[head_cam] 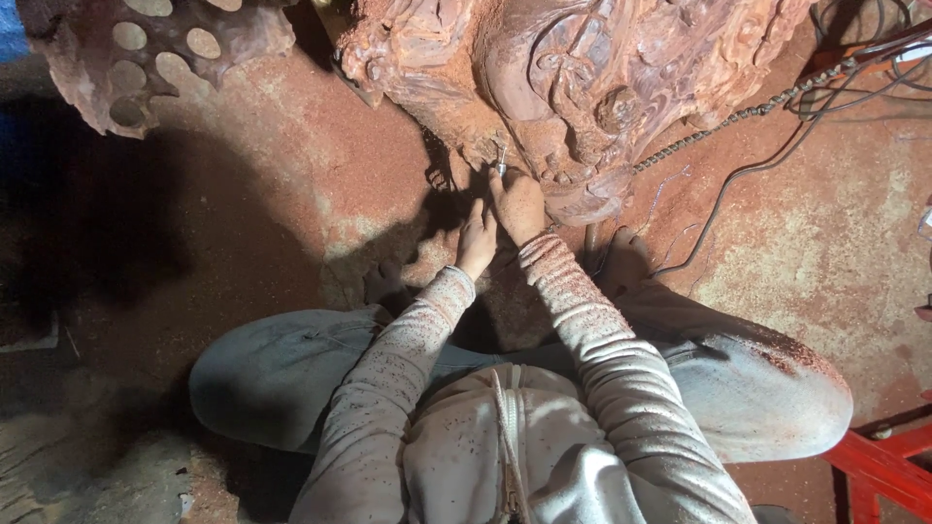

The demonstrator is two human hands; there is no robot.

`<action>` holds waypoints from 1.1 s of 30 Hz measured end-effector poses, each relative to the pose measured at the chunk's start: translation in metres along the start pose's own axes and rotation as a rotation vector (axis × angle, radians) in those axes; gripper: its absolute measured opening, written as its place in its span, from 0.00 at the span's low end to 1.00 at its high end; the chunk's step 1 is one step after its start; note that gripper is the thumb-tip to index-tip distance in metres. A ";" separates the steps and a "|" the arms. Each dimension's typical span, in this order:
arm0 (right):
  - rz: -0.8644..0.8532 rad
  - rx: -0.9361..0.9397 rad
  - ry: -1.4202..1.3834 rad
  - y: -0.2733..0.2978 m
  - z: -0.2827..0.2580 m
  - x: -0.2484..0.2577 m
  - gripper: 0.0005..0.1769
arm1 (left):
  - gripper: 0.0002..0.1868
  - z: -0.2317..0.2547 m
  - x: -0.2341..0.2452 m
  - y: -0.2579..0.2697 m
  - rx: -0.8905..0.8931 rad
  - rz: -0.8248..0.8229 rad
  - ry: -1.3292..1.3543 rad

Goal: The person carves fine details into a large wooden sculpture using a handheld rotary tool while sitting on the floor.

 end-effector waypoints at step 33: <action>0.014 -0.060 -0.008 0.001 0.007 -0.004 0.29 | 0.28 -0.027 -0.014 -0.017 0.057 -0.050 0.074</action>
Point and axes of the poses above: each hand's wrist, its own y-axis away from the middle knuckle, its own x-axis out of the back of the hand, z = x × y, the point moved 2 cm from there along -y, towards the middle knuckle, and after that the axes turned 6 degrees about -z, right-handed, at the moved point
